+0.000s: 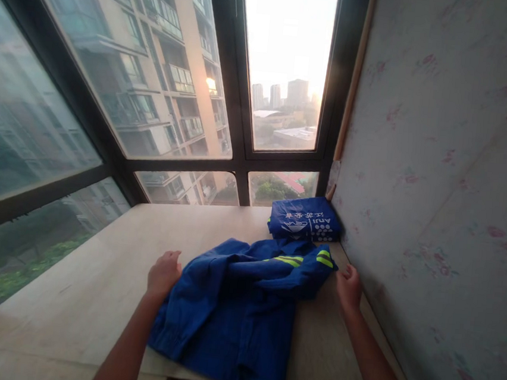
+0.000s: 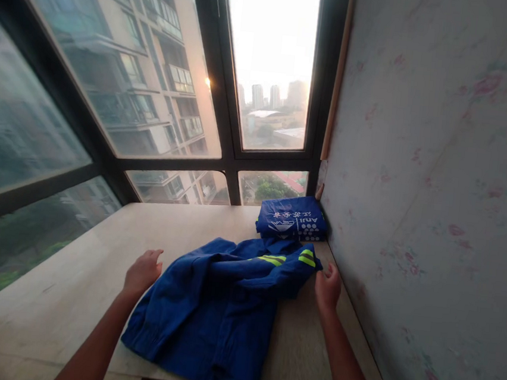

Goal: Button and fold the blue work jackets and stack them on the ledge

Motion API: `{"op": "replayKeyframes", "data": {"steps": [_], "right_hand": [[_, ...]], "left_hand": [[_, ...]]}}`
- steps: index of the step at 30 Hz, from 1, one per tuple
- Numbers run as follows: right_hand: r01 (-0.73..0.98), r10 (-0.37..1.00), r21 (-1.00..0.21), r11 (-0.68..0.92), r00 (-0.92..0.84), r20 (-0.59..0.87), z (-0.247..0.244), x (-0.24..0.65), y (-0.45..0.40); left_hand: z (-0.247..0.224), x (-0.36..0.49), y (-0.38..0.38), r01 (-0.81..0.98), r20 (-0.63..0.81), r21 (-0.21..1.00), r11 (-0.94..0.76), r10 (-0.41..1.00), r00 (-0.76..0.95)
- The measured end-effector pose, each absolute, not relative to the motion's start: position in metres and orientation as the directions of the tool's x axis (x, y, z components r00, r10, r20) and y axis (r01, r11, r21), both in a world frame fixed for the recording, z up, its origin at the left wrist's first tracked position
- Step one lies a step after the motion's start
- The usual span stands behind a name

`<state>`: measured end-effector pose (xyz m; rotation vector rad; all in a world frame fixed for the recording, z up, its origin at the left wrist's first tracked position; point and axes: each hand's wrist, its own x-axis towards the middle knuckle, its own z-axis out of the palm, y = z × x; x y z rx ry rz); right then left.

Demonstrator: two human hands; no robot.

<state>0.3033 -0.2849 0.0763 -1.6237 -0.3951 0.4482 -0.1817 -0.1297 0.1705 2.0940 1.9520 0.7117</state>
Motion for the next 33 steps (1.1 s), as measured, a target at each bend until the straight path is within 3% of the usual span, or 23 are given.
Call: {"op": "replayKeyframes", "data": {"steps": [3, 6, 9, 12, 17, 23, 29, 33], "right_hand": [[0.255, 0.544, -0.965, -0.058, 0.819, 0.184, 0.081, 0.246, -0.292], [0.547, 0.787, -0.825, 0.141, 0.444, 0.429, 0.091, 0.178, -0.288], [0.731, 0.875, -0.651, 0.204, 0.162, 0.456, 0.086, 0.13, -0.274], [0.854, 0.907, -0.512, 0.096, 0.137, 0.398, 0.058, 0.119, -0.265], [0.875, 0.904, -0.465, 0.137, 0.082, 0.421, 0.016, 0.138, -0.279], [0.827, 0.861, -0.481, 0.29, -0.006, 0.509, 0.02, 0.161, -0.293], [0.751, 0.773, -0.512, 0.416, 0.005, 0.634, 0.07, 0.219, -0.295], [0.76, 0.724, -0.509, 0.403, 0.076, 0.686, 0.13, 0.282, -0.305]], "left_hand": [[0.145, -0.142, -0.152, 0.905, 0.26, 0.384, -0.185, 0.962, 0.087], [0.112, -0.09, -0.171, 0.894, 0.273, 0.292, -0.339, 0.926, 0.262], [0.075, -0.049, -0.182, 0.893, 0.255, 0.166, -0.419, 0.893, 0.371], [0.045, -0.035, -0.185, 0.907, 0.19, 0.158, -0.389, 0.914, 0.359], [0.031, -0.053, -0.183, 0.895, 0.148, 0.214, -0.393, 0.918, 0.368], [0.062, -0.068, -0.18, 0.827, 0.107, 0.258, -0.5, 0.865, 0.49], [0.133, -0.089, -0.149, 0.822, 0.133, 0.28, -0.496, 0.868, 0.479], [0.186, -0.115, -0.13, 0.857, 0.184, 0.273, -0.437, 0.898, 0.399]]}}
